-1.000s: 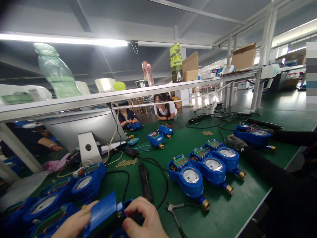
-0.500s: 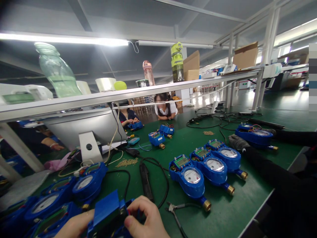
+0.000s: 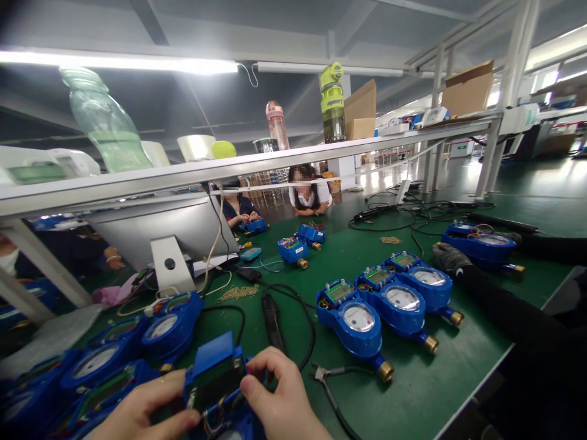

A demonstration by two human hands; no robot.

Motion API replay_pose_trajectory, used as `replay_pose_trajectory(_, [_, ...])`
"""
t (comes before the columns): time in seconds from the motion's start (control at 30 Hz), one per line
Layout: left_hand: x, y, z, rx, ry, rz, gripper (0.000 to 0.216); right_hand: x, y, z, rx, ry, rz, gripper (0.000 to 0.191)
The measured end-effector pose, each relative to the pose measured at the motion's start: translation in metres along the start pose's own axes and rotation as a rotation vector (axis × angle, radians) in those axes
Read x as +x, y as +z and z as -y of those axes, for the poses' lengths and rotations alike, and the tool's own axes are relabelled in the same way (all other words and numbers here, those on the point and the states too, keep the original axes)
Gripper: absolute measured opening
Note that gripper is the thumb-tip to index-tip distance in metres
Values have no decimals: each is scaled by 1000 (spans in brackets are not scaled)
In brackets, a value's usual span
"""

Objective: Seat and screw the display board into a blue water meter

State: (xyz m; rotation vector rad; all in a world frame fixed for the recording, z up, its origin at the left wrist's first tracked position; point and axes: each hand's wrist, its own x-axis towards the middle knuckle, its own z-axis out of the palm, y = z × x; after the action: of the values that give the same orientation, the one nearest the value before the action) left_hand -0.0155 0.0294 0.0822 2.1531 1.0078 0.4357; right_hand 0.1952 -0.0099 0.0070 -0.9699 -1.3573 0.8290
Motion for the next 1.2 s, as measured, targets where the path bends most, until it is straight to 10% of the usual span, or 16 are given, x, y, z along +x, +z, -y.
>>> replay_pose_trajectory(0.67, [4,-2,5,-332,-234,-35,46,22,-2,14,-126,191,97,34])
replay_pose_trajectory(1.2, [-4,10,18,-623,-235,-140,45,23,2,32,-439,-154,200,58])
